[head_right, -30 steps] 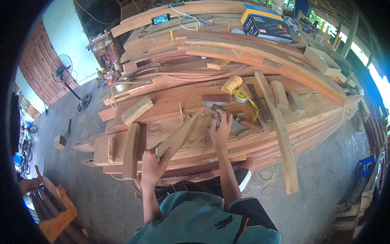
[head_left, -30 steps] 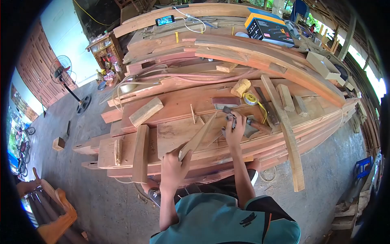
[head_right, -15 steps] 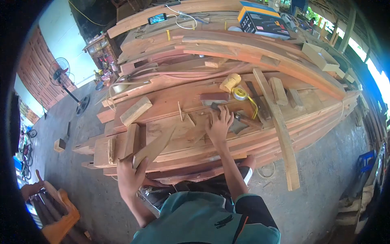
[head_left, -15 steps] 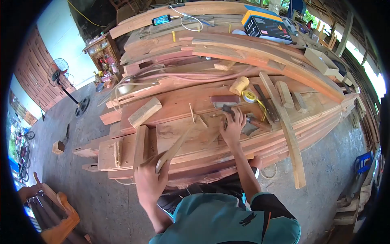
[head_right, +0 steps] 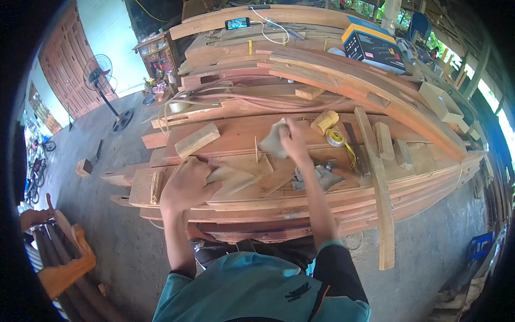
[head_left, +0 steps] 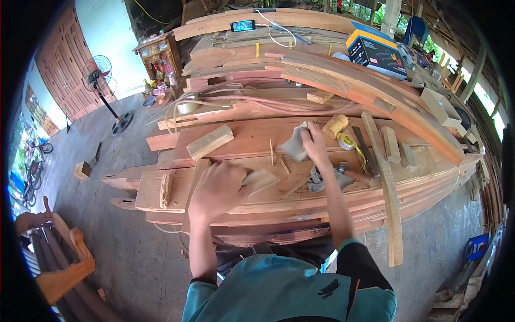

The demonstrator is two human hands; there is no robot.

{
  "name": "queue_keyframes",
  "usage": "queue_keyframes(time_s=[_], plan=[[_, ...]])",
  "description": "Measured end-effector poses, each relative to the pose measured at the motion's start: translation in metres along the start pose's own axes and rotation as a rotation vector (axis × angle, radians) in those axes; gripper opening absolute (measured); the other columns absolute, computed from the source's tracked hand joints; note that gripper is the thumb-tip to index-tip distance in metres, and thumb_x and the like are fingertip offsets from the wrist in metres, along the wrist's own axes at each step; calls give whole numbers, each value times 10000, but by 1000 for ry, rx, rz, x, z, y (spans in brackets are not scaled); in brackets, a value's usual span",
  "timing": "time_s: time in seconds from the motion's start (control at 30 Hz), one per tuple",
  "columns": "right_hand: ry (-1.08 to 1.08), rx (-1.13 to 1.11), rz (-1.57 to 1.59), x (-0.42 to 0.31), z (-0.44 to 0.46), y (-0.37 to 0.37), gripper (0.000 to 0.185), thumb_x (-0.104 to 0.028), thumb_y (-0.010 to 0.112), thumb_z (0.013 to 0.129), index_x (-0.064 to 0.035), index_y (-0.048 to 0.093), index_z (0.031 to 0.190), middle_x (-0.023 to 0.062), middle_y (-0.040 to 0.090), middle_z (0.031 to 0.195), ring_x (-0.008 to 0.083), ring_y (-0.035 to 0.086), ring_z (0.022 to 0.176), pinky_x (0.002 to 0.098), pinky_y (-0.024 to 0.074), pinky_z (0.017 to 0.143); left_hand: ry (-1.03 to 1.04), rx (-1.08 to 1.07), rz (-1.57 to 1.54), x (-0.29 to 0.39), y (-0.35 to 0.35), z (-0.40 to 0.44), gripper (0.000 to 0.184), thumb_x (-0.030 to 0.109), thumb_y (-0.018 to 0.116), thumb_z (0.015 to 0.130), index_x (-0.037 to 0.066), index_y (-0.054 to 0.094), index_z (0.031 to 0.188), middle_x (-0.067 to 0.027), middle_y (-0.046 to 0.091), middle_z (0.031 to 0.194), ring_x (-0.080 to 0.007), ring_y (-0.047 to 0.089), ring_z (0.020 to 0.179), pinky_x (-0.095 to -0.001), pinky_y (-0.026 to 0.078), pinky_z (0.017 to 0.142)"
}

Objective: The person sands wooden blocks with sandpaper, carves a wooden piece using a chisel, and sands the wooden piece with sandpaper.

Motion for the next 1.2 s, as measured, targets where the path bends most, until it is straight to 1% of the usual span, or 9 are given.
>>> queue_keyframes(time_s=[0.1,0.33,0.53,0.73,0.83,0.93,1.0,1.07,1.2], plan=[[52,-24,608,-84,-48,14,153,-103,434,894,-24,543,967,26,533,793,107,508,728,250,420,664,-166,-128,0,5,2,31,250,182,619,670,-13,645,825,-218,598,707,-370,587,702,-419,467,689],[-222,-83,760,-123,-63,48,645,-511,207,921,10,487,1179,100,552,961,152,505,895,291,373,835,-81,-149,49,15,7,34,252,188,624,662,-31,625,785,-217,600,704,-354,595,709,-406,467,676],[254,-348,481,-38,-76,94,488,-315,219,938,19,530,1110,191,596,1000,322,567,926,390,408,843,-172,-9,-96,-8,-4,1,198,176,642,673,-15,635,729,-215,604,722,-357,586,714,-415,462,707],[-387,-176,579,-184,-80,54,432,-248,253,919,4,555,1097,125,612,1061,241,575,1000,336,407,918,-28,36,-204,4,-5,-12,161,141,645,675,21,665,781,-180,616,746,-336,588,674,-387,467,625],[28,-359,501,-115,-80,73,410,-204,267,900,-1,576,1078,139,613,1053,268,572,992,351,403,915,-271,10,-187,-10,1,-26,147,132,638,675,45,669,789,-151,621,743,-312,593,647,-376,466,580],[158,-501,459,-95,-80,72,482,-228,228,881,33,601,1041,171,599,1073,268,487,1126,343,316,991,-136,74,-103,1,4,-27,123,127,629,678,65,675,773,-128,614,664,-303,589,594,-375,468,555],[-386,-131,288,-144,-84,63,429,-178,248,885,3,599,1052,147,635,976,263,588,862,341,448,767,-25,94,25,3,9,-20,87,125,627,679,77,673,735,-125,602,626,-298,583,569,-374,469,537],[-561,-27,179,-158,-92,60,396,-159,272,883,-10,603,1040,129,656,902,252,640,716,330,512,636,-6,170,-45,3,16,-22,78,120,629,678,69,664,724,-131,600,639,-297,584,574,-375,462,525],[-78,-292,115,-86,-70,71,394,-262,319,899,-27,614,1010,161,642,915,276,640,758,367,503,674,-164,202,-295,-10,19,-36,124,92,633,706,40,671,812,-149,579,627,-283,573,528,-350,422,480]])
Point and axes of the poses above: each hand's wrist, its own z-axis towards the middle knuckle, its own y-axis out of the palm, x = y × z, the point moved 2 cm from there along z, towards the middle knuckle
